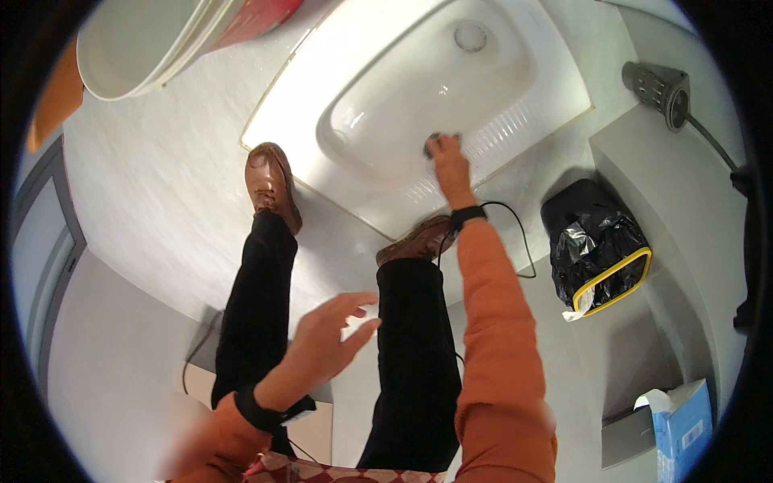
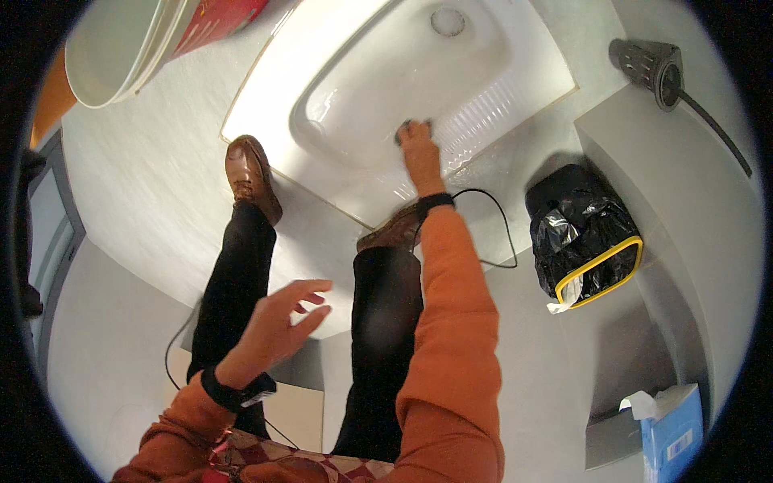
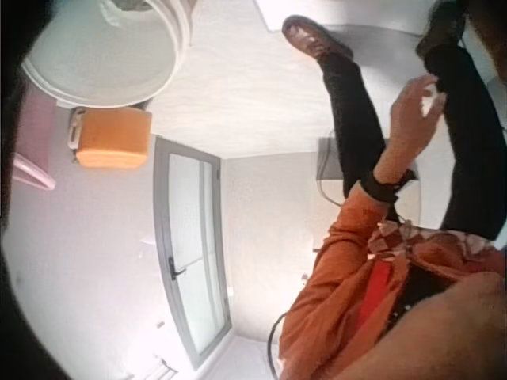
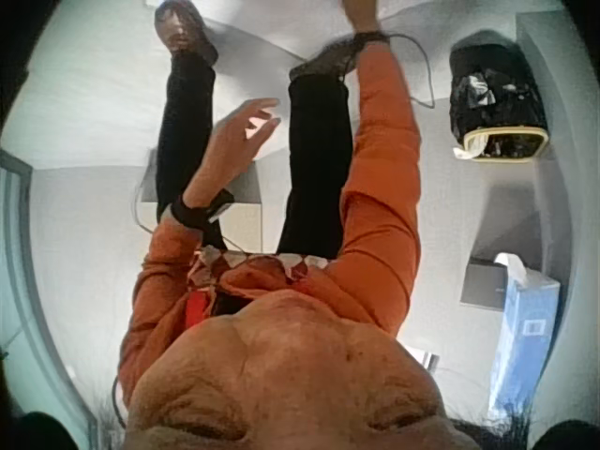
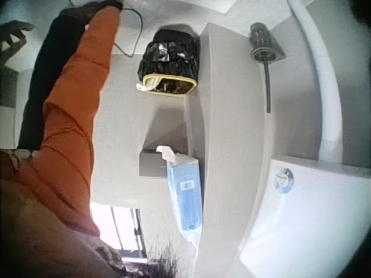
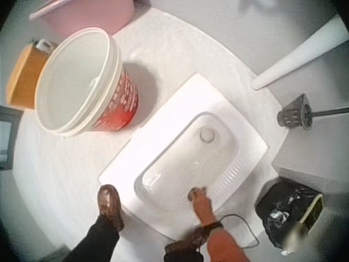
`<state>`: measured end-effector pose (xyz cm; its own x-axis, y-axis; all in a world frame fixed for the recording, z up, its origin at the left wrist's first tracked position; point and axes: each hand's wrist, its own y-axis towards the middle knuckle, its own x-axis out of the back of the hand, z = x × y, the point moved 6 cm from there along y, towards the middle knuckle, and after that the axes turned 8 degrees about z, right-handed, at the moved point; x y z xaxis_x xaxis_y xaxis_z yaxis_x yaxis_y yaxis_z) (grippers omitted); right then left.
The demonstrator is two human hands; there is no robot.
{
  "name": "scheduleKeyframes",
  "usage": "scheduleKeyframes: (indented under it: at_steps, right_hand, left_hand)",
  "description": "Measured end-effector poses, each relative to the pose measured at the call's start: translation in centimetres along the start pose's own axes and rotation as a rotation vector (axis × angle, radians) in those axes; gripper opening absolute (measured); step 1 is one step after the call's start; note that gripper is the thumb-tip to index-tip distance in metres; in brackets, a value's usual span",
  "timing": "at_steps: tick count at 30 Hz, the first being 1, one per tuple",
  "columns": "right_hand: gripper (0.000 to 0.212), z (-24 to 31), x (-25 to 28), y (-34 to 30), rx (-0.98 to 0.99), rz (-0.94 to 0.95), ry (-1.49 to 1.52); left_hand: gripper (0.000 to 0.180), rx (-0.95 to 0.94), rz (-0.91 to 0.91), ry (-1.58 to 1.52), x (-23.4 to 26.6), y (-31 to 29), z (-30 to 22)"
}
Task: The person scrubs a squat toilet with a steel wool pad, then rinses it with a handheld sprayer. They use a toilet brush to scrub the bowl and floor, rinse the brush, and continue scrubbing the floor and toilet surfaces.
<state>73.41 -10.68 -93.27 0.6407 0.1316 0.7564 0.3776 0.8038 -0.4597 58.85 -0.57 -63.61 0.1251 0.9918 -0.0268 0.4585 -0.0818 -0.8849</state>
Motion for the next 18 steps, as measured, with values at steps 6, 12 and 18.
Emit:
scheduleKeyframes:
  at_steps: [6,12,18]
  right_hand:
    - [0.02,4.7,-2.4,-1.8,0.102,0.3,0.016]
    - [0.014,-4.0,6.7,1.7,-0.236,-0.12,-0.07]
    - [0.027,7.2,-7.6,-4.7,-0.291,0.287,0.252]
  left_hand:
    - [0.028,0.105,0.031,-0.066,0.6,1.6,2.3]
    - [0.029,0.103,0.034,-0.1,0.0,1.8,3.4]
    - [0.029,0.073,0.02,-0.085,-0.2,2.6,3.5]
